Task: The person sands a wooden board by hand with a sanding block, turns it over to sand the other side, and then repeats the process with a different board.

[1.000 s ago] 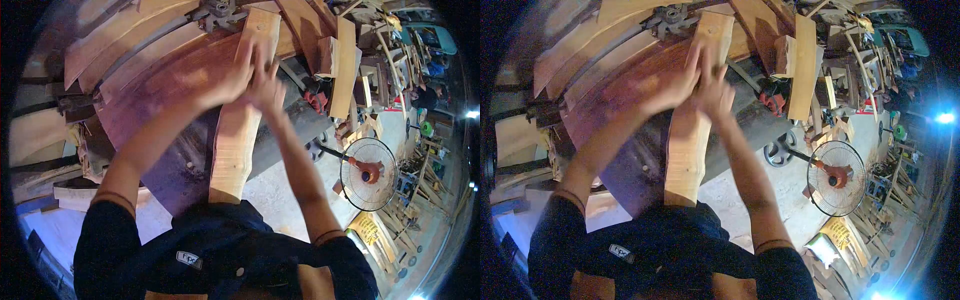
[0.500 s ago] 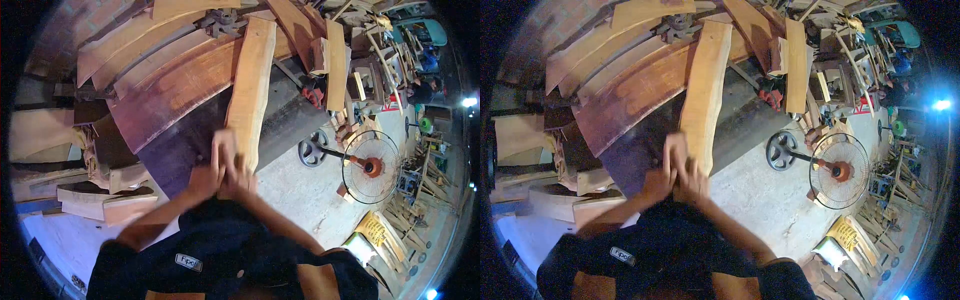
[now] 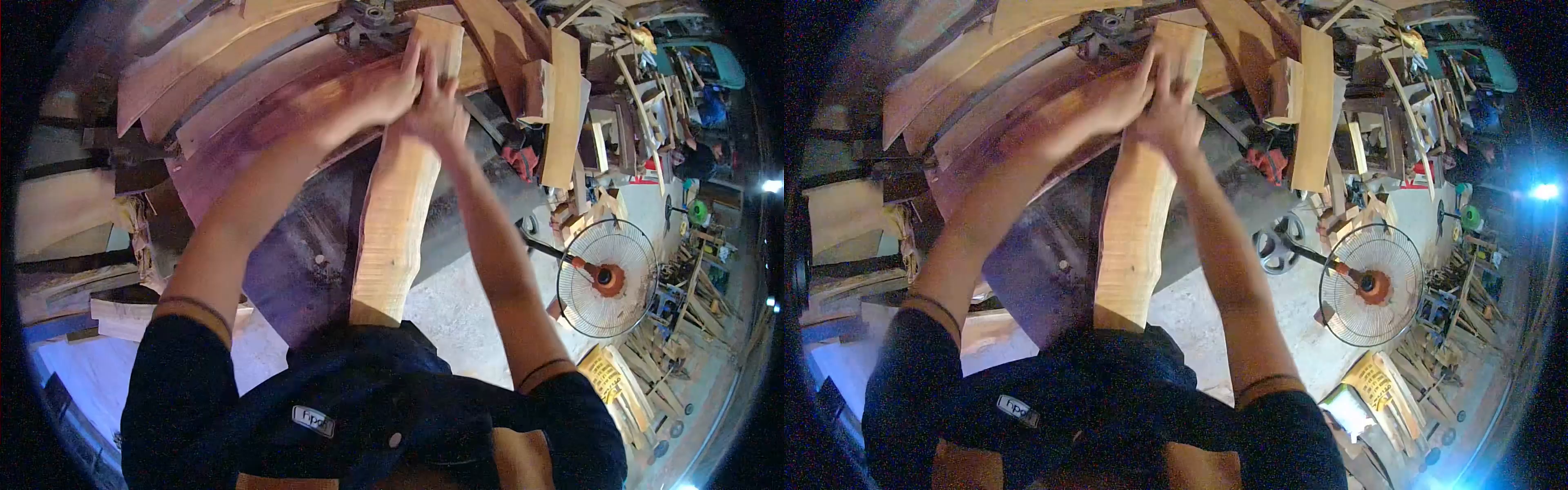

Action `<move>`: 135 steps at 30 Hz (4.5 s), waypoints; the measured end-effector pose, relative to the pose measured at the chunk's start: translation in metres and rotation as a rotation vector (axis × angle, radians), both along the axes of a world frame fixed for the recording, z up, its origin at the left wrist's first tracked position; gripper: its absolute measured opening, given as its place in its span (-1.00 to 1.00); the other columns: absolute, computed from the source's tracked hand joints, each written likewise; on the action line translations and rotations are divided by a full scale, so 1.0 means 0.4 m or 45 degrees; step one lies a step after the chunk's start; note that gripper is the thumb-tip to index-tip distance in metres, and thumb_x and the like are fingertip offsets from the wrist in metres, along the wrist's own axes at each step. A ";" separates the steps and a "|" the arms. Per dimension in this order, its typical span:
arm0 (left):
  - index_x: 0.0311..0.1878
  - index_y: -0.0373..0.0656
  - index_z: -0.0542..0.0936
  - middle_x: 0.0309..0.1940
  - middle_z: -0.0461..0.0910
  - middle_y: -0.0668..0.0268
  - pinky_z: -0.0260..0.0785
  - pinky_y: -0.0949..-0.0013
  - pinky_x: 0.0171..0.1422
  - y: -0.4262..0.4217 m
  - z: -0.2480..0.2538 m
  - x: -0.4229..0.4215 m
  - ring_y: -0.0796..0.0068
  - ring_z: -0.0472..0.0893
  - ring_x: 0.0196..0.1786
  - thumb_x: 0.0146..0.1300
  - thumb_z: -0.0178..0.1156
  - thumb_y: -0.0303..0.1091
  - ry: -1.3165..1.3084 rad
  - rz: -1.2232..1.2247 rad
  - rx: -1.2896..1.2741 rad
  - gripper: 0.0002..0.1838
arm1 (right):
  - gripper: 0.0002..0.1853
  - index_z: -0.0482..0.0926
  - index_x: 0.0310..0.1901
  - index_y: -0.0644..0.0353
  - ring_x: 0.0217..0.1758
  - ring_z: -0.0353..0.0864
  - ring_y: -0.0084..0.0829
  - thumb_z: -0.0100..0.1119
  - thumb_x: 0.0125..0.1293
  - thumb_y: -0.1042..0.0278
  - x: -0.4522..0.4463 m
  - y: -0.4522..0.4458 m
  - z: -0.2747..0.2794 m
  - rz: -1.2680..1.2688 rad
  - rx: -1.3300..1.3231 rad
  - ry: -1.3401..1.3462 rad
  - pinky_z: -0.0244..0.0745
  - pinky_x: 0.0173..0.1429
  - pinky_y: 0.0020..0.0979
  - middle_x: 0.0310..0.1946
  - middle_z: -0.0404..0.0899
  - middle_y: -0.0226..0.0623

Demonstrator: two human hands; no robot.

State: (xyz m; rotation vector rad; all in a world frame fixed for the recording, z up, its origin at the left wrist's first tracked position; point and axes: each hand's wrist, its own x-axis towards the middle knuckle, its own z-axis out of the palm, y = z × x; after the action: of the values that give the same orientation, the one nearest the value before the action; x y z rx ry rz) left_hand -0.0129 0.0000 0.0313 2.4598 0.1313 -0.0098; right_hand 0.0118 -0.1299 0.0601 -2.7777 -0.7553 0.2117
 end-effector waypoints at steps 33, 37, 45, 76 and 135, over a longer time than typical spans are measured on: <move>0.51 -0.36 -0.18 0.10 0.39 -0.46 0.45 -0.05 0.10 -0.031 -0.136 0.227 -0.23 0.58 0.03 0.40 -0.04 -0.22 -0.624 -0.030 0.324 -0.20 | 0.31 -0.30 0.55 -0.34 0.07 0.58 0.28 0.45 -0.16 -0.09 0.140 -0.044 -0.021 -0.073 -0.062 -0.160 0.59 0.07 0.00 0.31 0.19 0.29; 0.55 -0.17 -0.27 0.34 0.22 -0.33 0.56 -0.04 -0.28 -0.151 0.031 -0.188 -0.19 0.66 -0.29 0.44 -0.08 -0.16 0.274 -0.016 0.010 -0.20 | 0.11 -0.20 0.55 -0.24 -0.08 0.66 0.20 0.34 0.05 0.05 -0.169 -0.151 -0.019 -0.042 -0.045 0.105 0.64 -0.16 0.03 0.29 0.23 0.29; 0.52 -0.36 -0.34 -0.69 0.55 0.03 0.34 0.04 -0.64 -0.338 -0.009 -0.827 0.02 0.54 -0.70 0.44 -0.01 -0.11 0.285 0.184 -0.171 -0.10 | -0.20 0.00 0.53 -0.22 -0.30 0.69 0.05 0.08 0.27 0.16 -0.679 -0.318 -0.017 0.326 0.064 0.245 0.63 -0.47 -0.09 0.12 0.39 0.26; 0.49 -0.47 -0.22 0.40 0.08 -0.37 0.56 0.02 -0.37 -0.305 0.028 -0.604 -0.08 0.69 -0.34 0.37 0.01 -0.10 0.517 -0.209 -0.099 -0.10 | 0.00 -0.14 0.56 -0.09 -0.42 0.62 0.16 0.17 0.09 0.28 -0.554 -0.341 -0.039 0.055 -0.161 0.369 0.61 -0.41 0.01 0.08 0.31 0.26; 0.18 -0.27 0.49 0.05 0.62 0.14 0.39 0.23 0.27 -0.411 -0.099 -0.920 0.32 0.57 0.16 0.02 0.47 0.18 0.253 0.941 -1.398 -0.18 | -0.65 0.46 0.09 0.25 -0.09 0.64 0.16 0.11 0.29 0.39 -1.063 -0.627 -0.008 -0.116 0.913 0.298 0.52 -0.10 -0.08 -0.19 0.63 0.16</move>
State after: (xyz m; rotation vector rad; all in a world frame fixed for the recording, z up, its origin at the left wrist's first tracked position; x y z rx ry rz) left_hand -0.3811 -0.1642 -0.0081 1.2116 0.8582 -0.0026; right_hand -0.4135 -0.3806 0.0568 -2.0576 -0.5098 0.1954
